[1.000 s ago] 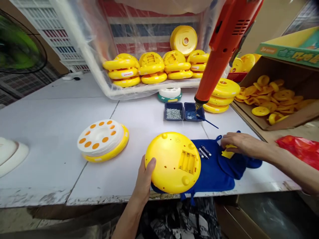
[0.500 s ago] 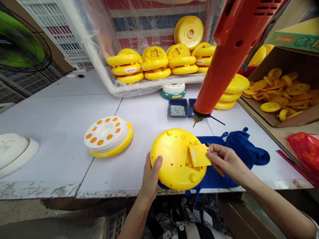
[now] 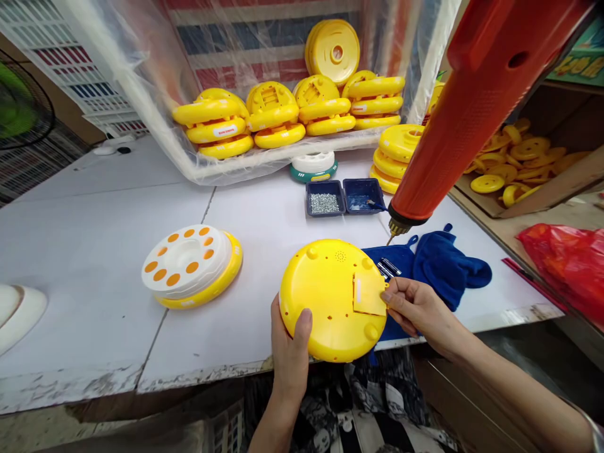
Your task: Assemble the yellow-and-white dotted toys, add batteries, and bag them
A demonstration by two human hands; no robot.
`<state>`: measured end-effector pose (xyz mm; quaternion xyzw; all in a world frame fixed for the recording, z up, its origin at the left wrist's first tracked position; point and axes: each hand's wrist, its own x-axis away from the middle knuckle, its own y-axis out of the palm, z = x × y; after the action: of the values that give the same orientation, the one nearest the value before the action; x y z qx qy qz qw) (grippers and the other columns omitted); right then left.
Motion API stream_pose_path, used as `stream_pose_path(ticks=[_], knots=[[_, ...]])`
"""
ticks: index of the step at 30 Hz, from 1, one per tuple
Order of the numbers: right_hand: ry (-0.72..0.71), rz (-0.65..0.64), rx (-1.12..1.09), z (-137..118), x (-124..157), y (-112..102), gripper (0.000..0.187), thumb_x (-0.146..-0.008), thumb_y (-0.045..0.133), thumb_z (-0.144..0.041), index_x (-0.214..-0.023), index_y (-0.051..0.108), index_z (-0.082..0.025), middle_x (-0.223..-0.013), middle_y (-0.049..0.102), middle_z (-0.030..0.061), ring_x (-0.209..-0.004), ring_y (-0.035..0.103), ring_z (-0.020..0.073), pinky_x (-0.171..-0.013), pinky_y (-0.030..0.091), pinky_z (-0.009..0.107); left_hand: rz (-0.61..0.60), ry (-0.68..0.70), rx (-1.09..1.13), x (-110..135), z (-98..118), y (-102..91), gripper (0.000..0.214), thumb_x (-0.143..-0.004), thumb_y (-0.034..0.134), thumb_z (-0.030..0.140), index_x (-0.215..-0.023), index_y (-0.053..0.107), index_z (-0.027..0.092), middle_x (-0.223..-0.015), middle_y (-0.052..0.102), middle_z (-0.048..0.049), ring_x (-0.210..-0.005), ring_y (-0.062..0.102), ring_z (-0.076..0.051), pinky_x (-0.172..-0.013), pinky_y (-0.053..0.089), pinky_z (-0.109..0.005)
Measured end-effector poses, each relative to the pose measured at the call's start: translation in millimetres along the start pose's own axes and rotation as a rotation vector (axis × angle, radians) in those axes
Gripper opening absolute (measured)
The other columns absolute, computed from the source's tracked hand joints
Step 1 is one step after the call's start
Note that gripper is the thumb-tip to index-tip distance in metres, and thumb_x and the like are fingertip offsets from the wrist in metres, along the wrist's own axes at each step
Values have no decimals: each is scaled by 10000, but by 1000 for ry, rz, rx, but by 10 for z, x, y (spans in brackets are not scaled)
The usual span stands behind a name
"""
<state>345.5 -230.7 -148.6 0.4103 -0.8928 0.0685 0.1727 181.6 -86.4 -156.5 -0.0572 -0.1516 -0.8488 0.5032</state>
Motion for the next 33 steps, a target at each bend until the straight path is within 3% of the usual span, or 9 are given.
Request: stream_pose_path(ticks=[4,8,16,24,28,33], knots=[[8,32,-25,-32,47,18,516,-742,736,-641,-706,486,-192,-437,475,-91,-284,291,16,-330,148,159,7,20,-15,28,-4,7,594,-782,701,531,-1244,520,204,-1215,642,-105,-1051,651,-271,-796,586,-324],[39,-16,-26,-93,59,30,560,-690,755,-676,-685,471,-194,-414,465,-91,-284,291,17,-329,170,160,-7,-15,14,32,10,7,624,-765,712,535,-1260,516,209,-1217,640,-110,-1050,655,-277,-779,590,-325],[25,-38,-1,-95,33,-7,524,-734,730,-656,-724,489,-190,-423,469,-94,-294,305,21,-340,187,163,-3,-23,-1,34,23,4,628,-756,716,544,-1259,516,223,-1214,637,-104,-1063,645,-284,-771,591,-327],[-40,-2,37,-28,-30,1,407,-796,707,-507,-819,411,-229,-435,502,-110,-290,316,35,-326,155,143,7,33,-66,13,-37,-39,593,-758,705,547,-1211,517,213,-1156,638,-90,-1024,638,-265,-812,573,-346],[-34,-18,207,-96,-45,-12,327,-796,665,-416,-813,383,-251,-424,480,-118,-303,315,61,-318,212,166,-20,58,-109,5,-59,-68,564,-764,702,533,-1196,520,220,-1145,630,-79,-1012,623,-255,-803,564,-337],[-179,-10,534,-166,-72,48,170,-826,619,-239,-802,451,-238,-513,571,-68,-421,466,93,-431,323,195,3,78,-134,5,-64,-54,558,-764,704,537,-1184,516,222,-1129,626,-74,-986,617,-240,-792,559,-321]])
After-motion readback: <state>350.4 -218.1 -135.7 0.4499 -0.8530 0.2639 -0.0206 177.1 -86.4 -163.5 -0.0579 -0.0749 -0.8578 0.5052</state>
